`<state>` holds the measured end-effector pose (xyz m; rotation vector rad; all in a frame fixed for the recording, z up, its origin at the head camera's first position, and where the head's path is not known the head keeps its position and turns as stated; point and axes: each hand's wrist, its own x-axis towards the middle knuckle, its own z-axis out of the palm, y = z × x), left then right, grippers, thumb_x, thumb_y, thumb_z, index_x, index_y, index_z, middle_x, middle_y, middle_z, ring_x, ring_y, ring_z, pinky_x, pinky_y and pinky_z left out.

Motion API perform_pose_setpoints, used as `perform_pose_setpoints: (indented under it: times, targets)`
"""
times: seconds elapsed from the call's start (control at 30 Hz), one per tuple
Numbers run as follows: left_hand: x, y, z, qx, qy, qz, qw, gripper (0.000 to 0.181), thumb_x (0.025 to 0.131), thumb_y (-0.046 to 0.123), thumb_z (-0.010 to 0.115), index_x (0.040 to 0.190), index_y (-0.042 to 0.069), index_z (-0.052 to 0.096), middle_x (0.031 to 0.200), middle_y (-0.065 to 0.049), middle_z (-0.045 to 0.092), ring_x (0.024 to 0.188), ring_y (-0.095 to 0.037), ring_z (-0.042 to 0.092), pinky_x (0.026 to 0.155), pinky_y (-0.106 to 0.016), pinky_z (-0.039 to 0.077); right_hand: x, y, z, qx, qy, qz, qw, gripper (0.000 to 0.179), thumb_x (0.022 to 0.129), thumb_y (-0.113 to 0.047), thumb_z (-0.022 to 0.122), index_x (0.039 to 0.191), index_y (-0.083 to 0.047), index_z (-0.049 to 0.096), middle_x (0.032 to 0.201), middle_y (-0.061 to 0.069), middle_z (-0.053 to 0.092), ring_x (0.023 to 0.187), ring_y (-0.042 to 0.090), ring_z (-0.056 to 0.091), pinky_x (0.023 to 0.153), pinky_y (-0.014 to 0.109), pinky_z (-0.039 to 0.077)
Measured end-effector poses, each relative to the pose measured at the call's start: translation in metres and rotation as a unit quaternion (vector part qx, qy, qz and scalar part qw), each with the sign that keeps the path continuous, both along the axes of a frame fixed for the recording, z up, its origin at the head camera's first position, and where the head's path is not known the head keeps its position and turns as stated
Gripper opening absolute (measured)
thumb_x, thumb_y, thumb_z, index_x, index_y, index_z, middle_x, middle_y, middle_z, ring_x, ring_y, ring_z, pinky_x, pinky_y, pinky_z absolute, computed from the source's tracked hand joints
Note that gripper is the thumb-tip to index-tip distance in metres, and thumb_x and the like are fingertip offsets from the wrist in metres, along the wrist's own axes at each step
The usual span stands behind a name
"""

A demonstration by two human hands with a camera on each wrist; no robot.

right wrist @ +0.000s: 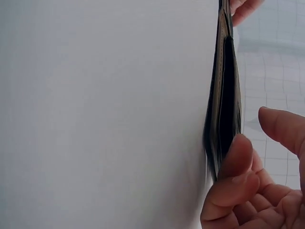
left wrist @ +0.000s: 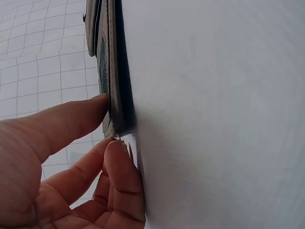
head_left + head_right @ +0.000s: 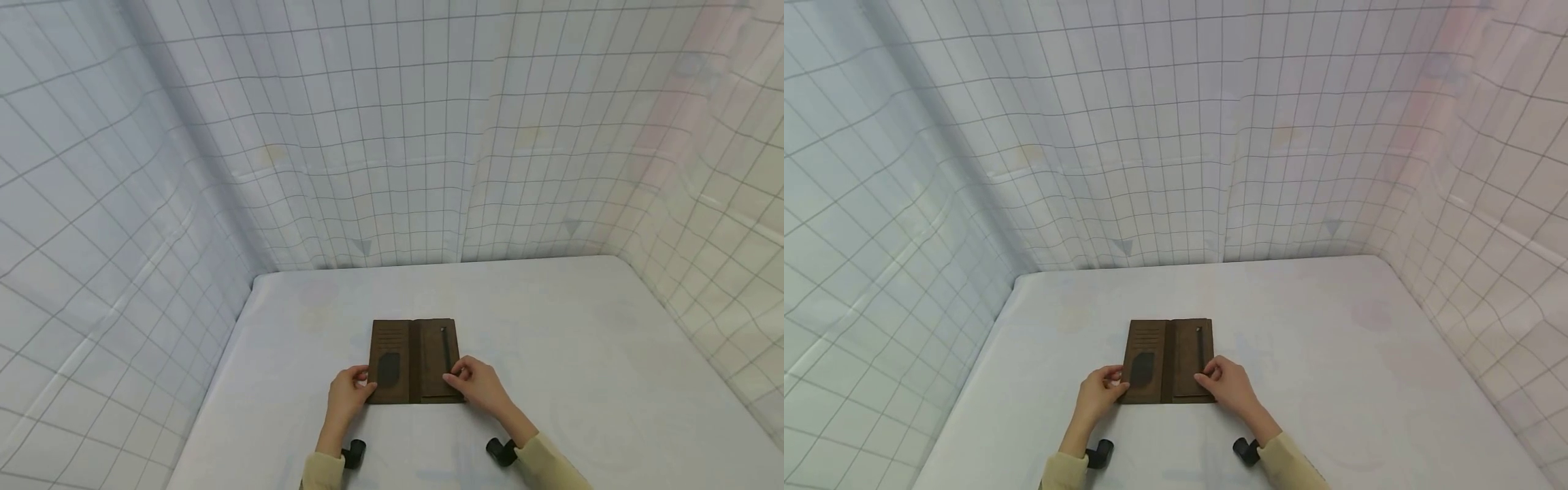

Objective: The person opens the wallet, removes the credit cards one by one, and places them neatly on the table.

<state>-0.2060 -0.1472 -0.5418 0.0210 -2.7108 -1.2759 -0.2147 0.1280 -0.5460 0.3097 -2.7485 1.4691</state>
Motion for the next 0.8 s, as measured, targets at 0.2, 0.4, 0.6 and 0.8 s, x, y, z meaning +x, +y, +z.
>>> perform_pose_setpoints:
  times: [0.2, 0.4, 0.6, 0.8]
  targets:
    - [0.0020, 0.0003, -0.0022, 0.000, -0.003, -0.006, 1.0000, 0.037, 0.072, 0.000, 0.078, 0.106, -0.007, 0.066, 0.083, -0.007, 0.058, 0.066, -0.013, 0.052, 0.061, -0.030, 0.042, -0.0007, 0.0022, 0.0008, 0.008, -0.029, -0.033, 0.9990, 0.027, 0.080, -0.022, 0.077, 0.088, -0.006, 0.057, 0.066, -0.004, 0.050, 0.056, 0.011, 0.045, 0.055, 0.028, 0.038]
    - [0.0026, 0.0008, -0.0021, -0.012, -0.003, -0.014, 0.9998, 0.040, 0.072, 0.003, 0.080, 0.108, -0.005, 0.066, 0.083, -0.007, 0.056, 0.065, -0.012, 0.049, 0.060, -0.030, 0.041, -0.0009, 0.0037, 0.0001, 0.015, -0.047, -0.034, 0.9982, 0.030, 0.082, -0.026, 0.075, 0.091, -0.005, 0.056, 0.069, -0.002, 0.051, 0.054, 0.011, 0.047, 0.054, 0.028, 0.039]
    - [0.0023, 0.0016, 0.0005, -0.021, -0.004, -0.019, 0.9996, 0.042, 0.072, 0.003, 0.080, 0.110, -0.004, 0.065, 0.085, -0.007, 0.055, 0.066, -0.012, 0.048, 0.061, -0.030, 0.040, -0.0029, 0.0032, 0.0002, 0.015, -0.049, -0.039, 0.9979, 0.026, 0.085, -0.025, 0.073, 0.089, -0.005, 0.056, 0.069, -0.002, 0.050, 0.059, 0.012, 0.045, 0.055, 0.028, 0.038]
    - [0.0034, 0.0022, 0.0002, -0.025, -0.005, -0.027, 0.9993, 0.046, 0.072, 0.010, 0.082, 0.111, -0.005, 0.063, 0.085, -0.007, 0.053, 0.066, -0.014, 0.043, 0.061, -0.031, 0.037, -0.0033, -0.0008, 0.0042, -0.009, -0.037, -0.049, 0.9981, 0.022, 0.086, -0.022, 0.071, 0.087, -0.006, 0.056, 0.070, -0.002, 0.050, 0.062, 0.012, 0.047, 0.059, 0.029, 0.039]
